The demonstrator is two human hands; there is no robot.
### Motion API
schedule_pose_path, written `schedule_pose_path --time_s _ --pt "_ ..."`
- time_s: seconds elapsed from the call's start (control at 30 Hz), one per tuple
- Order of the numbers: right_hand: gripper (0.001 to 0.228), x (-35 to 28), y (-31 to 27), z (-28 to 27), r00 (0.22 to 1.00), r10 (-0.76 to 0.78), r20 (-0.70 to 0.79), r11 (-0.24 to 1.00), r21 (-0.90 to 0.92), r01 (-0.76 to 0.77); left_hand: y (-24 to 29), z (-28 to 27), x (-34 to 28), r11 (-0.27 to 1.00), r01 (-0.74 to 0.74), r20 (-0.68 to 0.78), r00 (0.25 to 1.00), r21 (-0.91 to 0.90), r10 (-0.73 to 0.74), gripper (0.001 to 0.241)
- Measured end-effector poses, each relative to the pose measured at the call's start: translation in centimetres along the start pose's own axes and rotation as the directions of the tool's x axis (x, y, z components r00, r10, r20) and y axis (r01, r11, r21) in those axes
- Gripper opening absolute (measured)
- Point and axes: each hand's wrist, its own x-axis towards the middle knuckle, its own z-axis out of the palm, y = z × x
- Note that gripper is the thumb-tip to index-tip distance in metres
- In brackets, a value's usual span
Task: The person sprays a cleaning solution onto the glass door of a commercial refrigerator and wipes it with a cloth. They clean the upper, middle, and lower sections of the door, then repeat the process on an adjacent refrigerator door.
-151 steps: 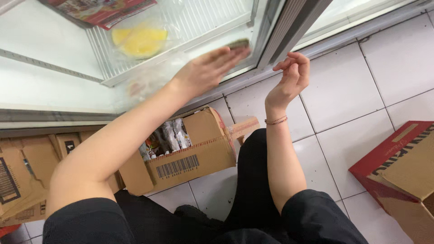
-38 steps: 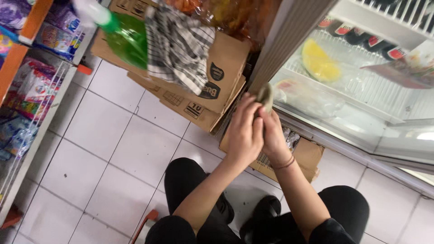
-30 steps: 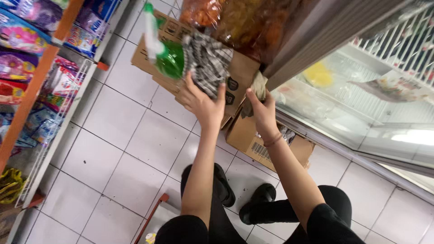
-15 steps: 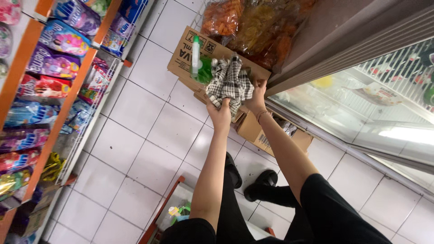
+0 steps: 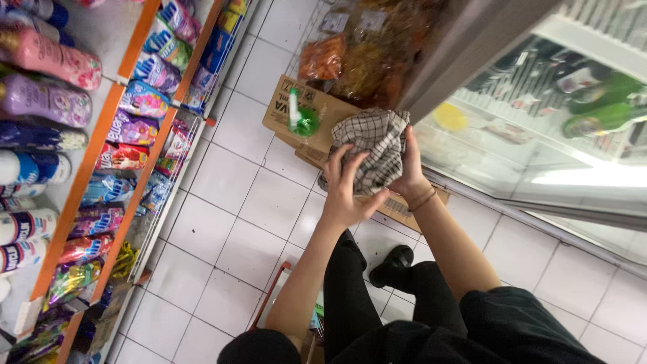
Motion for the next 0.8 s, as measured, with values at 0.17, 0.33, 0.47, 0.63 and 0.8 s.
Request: schedule_pose_path --time_s 0.17,0.33,0.47,0.63,0.8 --pt "0.089 -8.9 -4.4 2.2 0.981 -0.138 0.137 0.981 -0.12 0.155 10.3 -1.9 0.0 0.992 -0.065 0.054 0.996 -0.107 0.071 0.054" --pt "0.077 -16.7 -8.7 2.4 0.954 -0.146 0.264 0.945 -0.248 0.213 17.4 -1.6 0.3 0.986 -0.122 -0.042 0.992 -0.11 0.118 0.037" --pt "0.071 -22.6 -11.9 2.6 0.974 -0.211 0.081 0.948 -0.225 0.224 21.7 -1.7 1.0 0.929 0.1 -0.094 0.985 -0.357 -0.142 0.027" --pt "0.061 -27.6 -14.3 2.8 0.963 -0.252 -0.091 0.926 -0.312 0.213 26.8 -2.0 2.1 0.861 -0.011 -0.15 0.986 -0.508 -0.076 0.023" --pt "0.059 -30.2 -12.0 2.0 0.785 -0.487 -0.383 0.851 -0.411 0.328 31.4 1.6 1.7 0.937 -0.171 -0.141 0.981 -0.303 0.134 0.027"
